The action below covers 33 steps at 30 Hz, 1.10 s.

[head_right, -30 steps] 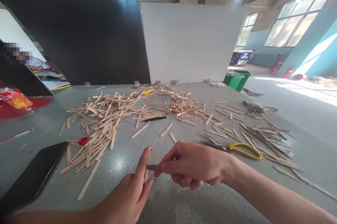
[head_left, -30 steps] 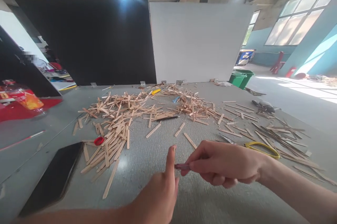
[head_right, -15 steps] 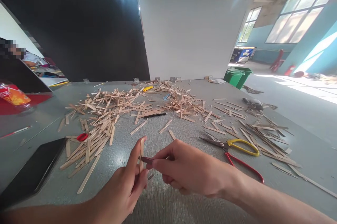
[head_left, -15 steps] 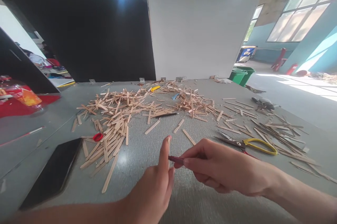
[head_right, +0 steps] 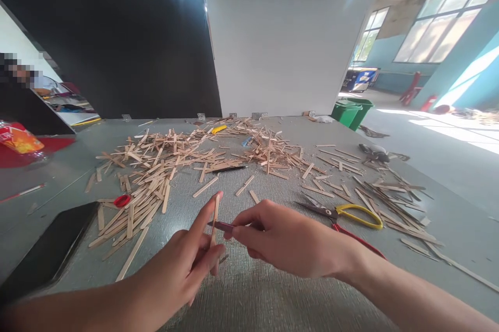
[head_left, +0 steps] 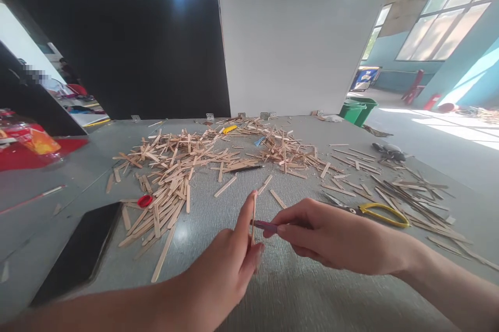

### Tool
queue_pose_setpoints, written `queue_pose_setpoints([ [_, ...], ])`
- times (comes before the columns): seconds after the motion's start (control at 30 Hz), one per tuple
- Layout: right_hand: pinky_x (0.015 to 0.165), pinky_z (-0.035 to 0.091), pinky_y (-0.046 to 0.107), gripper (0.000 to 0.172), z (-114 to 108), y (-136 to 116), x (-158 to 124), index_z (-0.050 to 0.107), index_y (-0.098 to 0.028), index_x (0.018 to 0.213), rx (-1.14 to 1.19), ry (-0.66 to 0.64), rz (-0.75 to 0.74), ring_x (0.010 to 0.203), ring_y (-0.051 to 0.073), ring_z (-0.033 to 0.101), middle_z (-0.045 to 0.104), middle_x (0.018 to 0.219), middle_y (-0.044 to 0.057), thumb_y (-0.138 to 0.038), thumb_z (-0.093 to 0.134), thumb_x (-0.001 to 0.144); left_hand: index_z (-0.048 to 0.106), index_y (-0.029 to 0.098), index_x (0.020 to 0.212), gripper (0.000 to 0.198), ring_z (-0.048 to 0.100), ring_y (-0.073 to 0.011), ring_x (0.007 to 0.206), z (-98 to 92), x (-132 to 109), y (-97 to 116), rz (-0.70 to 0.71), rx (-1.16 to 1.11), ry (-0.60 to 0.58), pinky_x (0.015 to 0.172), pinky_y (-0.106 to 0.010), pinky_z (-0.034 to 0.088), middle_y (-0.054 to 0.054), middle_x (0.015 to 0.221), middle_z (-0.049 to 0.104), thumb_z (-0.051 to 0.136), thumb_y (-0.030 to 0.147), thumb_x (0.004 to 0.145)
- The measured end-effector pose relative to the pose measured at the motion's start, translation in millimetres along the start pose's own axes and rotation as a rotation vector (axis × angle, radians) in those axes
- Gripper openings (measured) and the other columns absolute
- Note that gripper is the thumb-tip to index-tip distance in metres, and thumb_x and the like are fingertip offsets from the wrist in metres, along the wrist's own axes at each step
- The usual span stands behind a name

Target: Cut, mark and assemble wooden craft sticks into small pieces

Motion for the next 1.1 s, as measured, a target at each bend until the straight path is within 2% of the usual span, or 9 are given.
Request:
queue_pose_setpoints([
  [0.17, 0.065, 0.042, 0.029, 0.032, -8, -1, -11, 0.071, -0.028, 0.127, -0.292, 0.244, -0.247, 0.074, 0.020, 0.059, 0.065, 0.082, 0.005, -0.034, 0.062, 0.097, -0.007, 0.039, 0.164, 0.074, 0.053, -0.0089, 0.047, -20.1, -3, 16, 0.017, -0.159, 0.029, 0.048, -0.021, 0.049, 0.000, 0.092, 0.068, 0.040, 0.045, 0.107],
  [0.3, 0.067, 0.045, 0.032, 0.032, -15, 7, -15, 0.072, -0.025, 0.121, -0.236, 0.301, -0.287, 0.077, 0.022, 0.058, 0.062, 0.081, 0.007, -0.045, 0.059, 0.099, 0.000, 0.032, 0.166, 0.072, 0.059, -0.0117, 0.054, -45.0, -4, 23, 0.034, -0.227, 0.282, 0.058, -0.026, 0.056, -0.006, 0.099, 0.073, 0.032, 0.058, 0.107],
  [0.37, 0.068, 0.046, 0.031, 0.037, -15, 3, -15, 0.069, -0.023, 0.122, -0.154, 0.312, -0.281, 0.072, 0.019, 0.056, 0.060, 0.079, 0.004, -0.049, 0.048, 0.105, 0.010, 0.028, 0.166, 0.076, 0.063, -0.0138, 0.057, -46.2, -1, 22, 0.027, -0.250, 0.280, 0.057, -0.027, 0.055, -0.009, 0.101, 0.075, 0.039, 0.062, 0.105],
  [0.47, 0.058, 0.042, 0.026, 0.049, -3, -1, -9, 0.065, -0.019, 0.118, 0.057, 0.172, -0.114, 0.056, 0.013, 0.044, 0.054, 0.067, -0.002, -0.052, 0.029, 0.110, 0.040, 0.018, 0.157, 0.071, 0.066, -0.0164, 0.058, -38.1, 7, 22, 0.044, -0.259, 0.151, 0.052, -0.026, 0.052, -0.009, 0.090, 0.076, 0.048, 0.063, 0.101],
  [0.57, 0.044, 0.027, 0.023, 0.050, 15, -1, -6, 0.063, -0.018, 0.112, 0.315, -0.008, 0.085, 0.043, 0.009, 0.032, 0.048, 0.055, -0.006, -0.054, 0.028, 0.109, 0.070, 0.014, 0.112, 0.051, 0.061, -0.0142, 0.050, -37.1, 11, 27, 0.095, -0.209, 0.129, 0.048, -0.021, 0.044, 0.000, 0.058, 0.062, 0.046, 0.058, 0.103],
  [0.63, 0.042, 0.024, 0.022, 0.048, 19, -1, -4, 0.064, -0.019, 0.110, 0.411, -0.029, 0.108, 0.040, 0.008, 0.032, 0.048, 0.054, -0.007, -0.054, 0.032, 0.107, 0.067, 0.016, 0.087, 0.049, 0.050, -0.0105, 0.041, -38.3, 11, 28, 0.096, -0.177, 0.146, 0.044, -0.019, 0.037, 0.006, 0.046, 0.048, 0.042, 0.054, 0.105],
  [0.73, 0.047, 0.030, 0.021, 0.045, 24, 1, 3, 0.066, -0.020, 0.105, 0.498, -0.037, 0.059, 0.045, 0.008, 0.038, 0.051, 0.058, -0.006, -0.058, 0.042, 0.104, 0.055, 0.019, 0.074, 0.045, 0.040, -0.0074, 0.037, -39.7, 11, 29, 0.162, -0.106, 0.183, 0.040, -0.019, 0.029, 0.006, 0.049, 0.047, 0.038, 0.044, 0.107],
  [0.93, 0.058, 0.040, 0.023, 0.046, 42, -4, 17, 0.063, -0.019, 0.095, 0.542, -0.088, -0.064, 0.057, 0.011, 0.043, 0.049, 0.064, -0.004, -0.063, 0.054, 0.098, 0.043, 0.021, 0.071, 0.036, 0.040, -0.0079, 0.045, -44.2, 4, 38, 0.404, 0.113, 0.338, 0.044, -0.019, 0.029, 0.006, 0.056, 0.047, 0.033, 0.022, 0.105],
  [1.1, 0.047, 0.034, 0.021, 0.044, 31, 5, 10, 0.064, -0.020, 0.094, 0.521, -0.091, -0.013, 0.054, 0.011, 0.036, 0.045, 0.065, -0.004, -0.063, 0.055, 0.098, 0.042, 0.022, 0.074, 0.032, 0.039, -0.0073, 0.047, -42.8, 1, 44, 0.461, 0.112, 0.261, 0.045, -0.019, 0.029, 0.008, 0.058, 0.045, 0.036, 0.019, 0.105],
])
Point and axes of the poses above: each hand's wrist, its own x-axis towards the middle knuckle, its own z-axis out of the palm, y = z × x, the point moved 6 cm from there along x, towards the middle knuckle
